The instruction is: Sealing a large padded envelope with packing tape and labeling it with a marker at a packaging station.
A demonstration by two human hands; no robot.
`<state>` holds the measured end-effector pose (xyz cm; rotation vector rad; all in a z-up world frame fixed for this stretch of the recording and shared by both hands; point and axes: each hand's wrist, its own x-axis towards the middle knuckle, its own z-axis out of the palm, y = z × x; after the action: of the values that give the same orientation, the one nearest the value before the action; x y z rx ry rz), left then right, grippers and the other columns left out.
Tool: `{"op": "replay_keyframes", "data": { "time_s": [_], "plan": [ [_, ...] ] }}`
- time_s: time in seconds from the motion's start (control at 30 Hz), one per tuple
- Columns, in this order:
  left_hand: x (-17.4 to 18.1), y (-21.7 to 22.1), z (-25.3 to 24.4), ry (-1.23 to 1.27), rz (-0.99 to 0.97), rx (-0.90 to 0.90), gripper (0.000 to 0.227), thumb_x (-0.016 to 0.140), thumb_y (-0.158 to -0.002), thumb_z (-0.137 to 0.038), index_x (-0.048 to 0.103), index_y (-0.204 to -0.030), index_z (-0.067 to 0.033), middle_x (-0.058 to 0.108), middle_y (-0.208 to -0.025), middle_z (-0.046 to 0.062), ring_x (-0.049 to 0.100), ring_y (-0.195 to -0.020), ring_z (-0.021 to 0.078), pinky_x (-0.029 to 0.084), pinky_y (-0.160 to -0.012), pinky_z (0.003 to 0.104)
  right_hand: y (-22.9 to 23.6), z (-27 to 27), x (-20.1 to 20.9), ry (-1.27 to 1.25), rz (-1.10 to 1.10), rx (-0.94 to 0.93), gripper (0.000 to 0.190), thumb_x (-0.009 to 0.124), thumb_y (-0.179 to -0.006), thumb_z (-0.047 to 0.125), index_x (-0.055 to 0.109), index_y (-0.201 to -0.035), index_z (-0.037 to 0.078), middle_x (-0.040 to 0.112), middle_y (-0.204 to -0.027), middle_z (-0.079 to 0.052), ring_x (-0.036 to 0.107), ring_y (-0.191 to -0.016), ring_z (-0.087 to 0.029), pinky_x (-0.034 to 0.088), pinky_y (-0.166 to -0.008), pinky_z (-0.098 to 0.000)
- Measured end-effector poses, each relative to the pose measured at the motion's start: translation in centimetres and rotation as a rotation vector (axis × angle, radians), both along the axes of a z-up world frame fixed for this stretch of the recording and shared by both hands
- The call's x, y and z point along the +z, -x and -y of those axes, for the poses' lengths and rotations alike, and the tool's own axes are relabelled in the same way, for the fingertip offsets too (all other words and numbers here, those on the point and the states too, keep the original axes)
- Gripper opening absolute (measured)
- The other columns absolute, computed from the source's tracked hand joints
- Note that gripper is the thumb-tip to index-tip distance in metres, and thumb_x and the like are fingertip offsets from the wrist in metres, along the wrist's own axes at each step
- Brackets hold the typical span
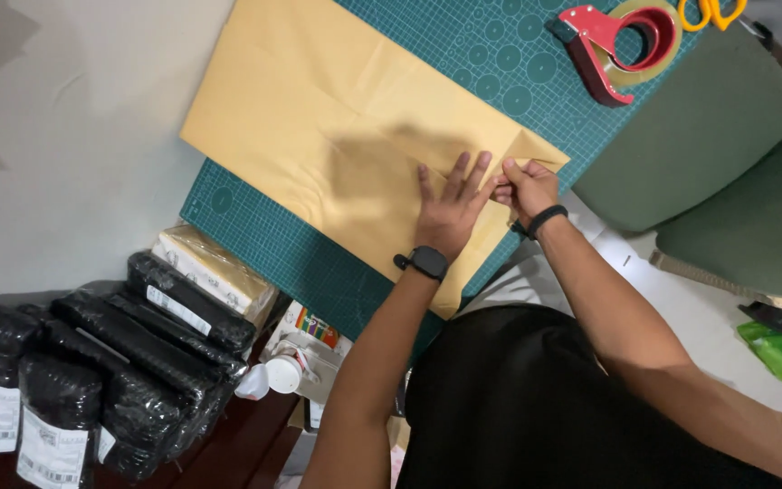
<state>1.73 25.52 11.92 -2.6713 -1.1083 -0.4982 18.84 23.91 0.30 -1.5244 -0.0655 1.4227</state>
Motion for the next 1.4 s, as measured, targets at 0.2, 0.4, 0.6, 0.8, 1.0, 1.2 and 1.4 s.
{"op": "replay_keyframes", "data": {
  "time_s": [0.2,0.4,0.6,0.8,1.0,1.2,1.4],
  "plan": [
    [-3.3,-1.2,-0.6,-0.137,0.083,-0.099,0.037,0.043,-0.102,0.004,0.068,-0.128,-0.0018,0.048,-0.158,0.006,0.042,-0.150,0.0221,0.036,-0.117,0.073,1.6,-0.4,-1.9,0.007,0.041,-0.102,0.032,0.082,-0.094,0.022,0.066,-0.107,-0.002,0.068,-0.079,-0.010,0.073,-0.063,-0.019,0.068,-0.062,-0.0391],
    [0.6,-2.2,-0.2,0.087,-0.749,-0.268,0.043,0.031,-0.113,-0.015,0.050,-0.145,0.0072,0.031,-0.165,0.019,0.006,-0.159,0.0354,0.003,-0.139,0.051,1.1,5.2,4.2,-0.069,0.773,0.086,0.007,0.082,-0.090,0.014,0.079,-0.096,0.018,0.062,-0.067,0.002,0.059,-0.066,-0.011,0.052,-0.064,-0.0281],
    [-1.7,-2.7,-0.4,-0.001,-1.032,-0.342,0.044,0.028,-0.113,-0.009,0.038,-0.152,0.0088,0.032,-0.164,0.022,0.011,-0.156,0.0450,0.009,-0.136,0.062,-4.3,1.6,6.5,-0.411,1.386,0.259,0.071,0.093,-0.091,0.031,0.057,-0.142,-0.003,0.057,-0.133,-0.028,0.050,-0.130,-0.046,0.033,-0.115,-0.0515],
    [-3.8,-2.6,0.1,-0.115,-0.658,-0.249,0.041,0.034,-0.113,-0.010,0.051,-0.149,-0.0004,0.040,-0.161,0.017,0.027,-0.154,0.0369,0.021,-0.133,0.056,-4.5,2.0,1.6,-0.195,1.609,0.682,0.034,0.060,-0.103,0.029,0.067,-0.135,0.033,0.077,-0.096,0.001,0.075,-0.088,-0.025,0.059,-0.081,-0.0391],
    [-5.3,-1.6,0.2,-0.104,-0.364,-0.288,0.034,0.046,-0.110,-0.012,0.051,-0.144,-0.0065,0.032,-0.159,0.013,0.026,-0.155,0.0341,0.023,-0.133,0.054,0.1,2.7,5.1,-0.361,1.529,0.557,0.050,0.051,-0.105,0.021,0.050,-0.154,0.014,0.071,-0.132,-0.010,0.073,-0.098,-0.031,0.059,-0.082,-0.0427],
    [-1.0,-2.2,-1.2,0.025,-0.116,-0.279,0.051,0.034,-0.109,-0.013,0.038,-0.160,-0.0142,0.037,-0.164,0.011,0.035,-0.154,0.0307,0.022,-0.128,0.056,3.4,3.7,-3.0,-0.276,1.538,0.585,0.051,0.053,-0.098,0.024,0.051,-0.148,0.013,0.073,-0.124,-0.006,0.074,-0.088,-0.031,0.060,-0.077,-0.0429],
    [-1.4,-2.5,-1.3,-0.045,-0.128,-0.281,0.051,0.038,-0.111,-0.027,0.035,-0.161,-0.0246,0.050,-0.156,0.013,0.033,-0.155,0.0288,0.017,-0.129,0.053,6.0,6.5,-7.1,-0.336,1.222,0.810,0.033,0.058,-0.089,0.025,0.066,-0.120,0.019,0.075,-0.114,0.000,0.073,-0.099,-0.028,0.057,-0.089,-0.0432]
  ]
}}
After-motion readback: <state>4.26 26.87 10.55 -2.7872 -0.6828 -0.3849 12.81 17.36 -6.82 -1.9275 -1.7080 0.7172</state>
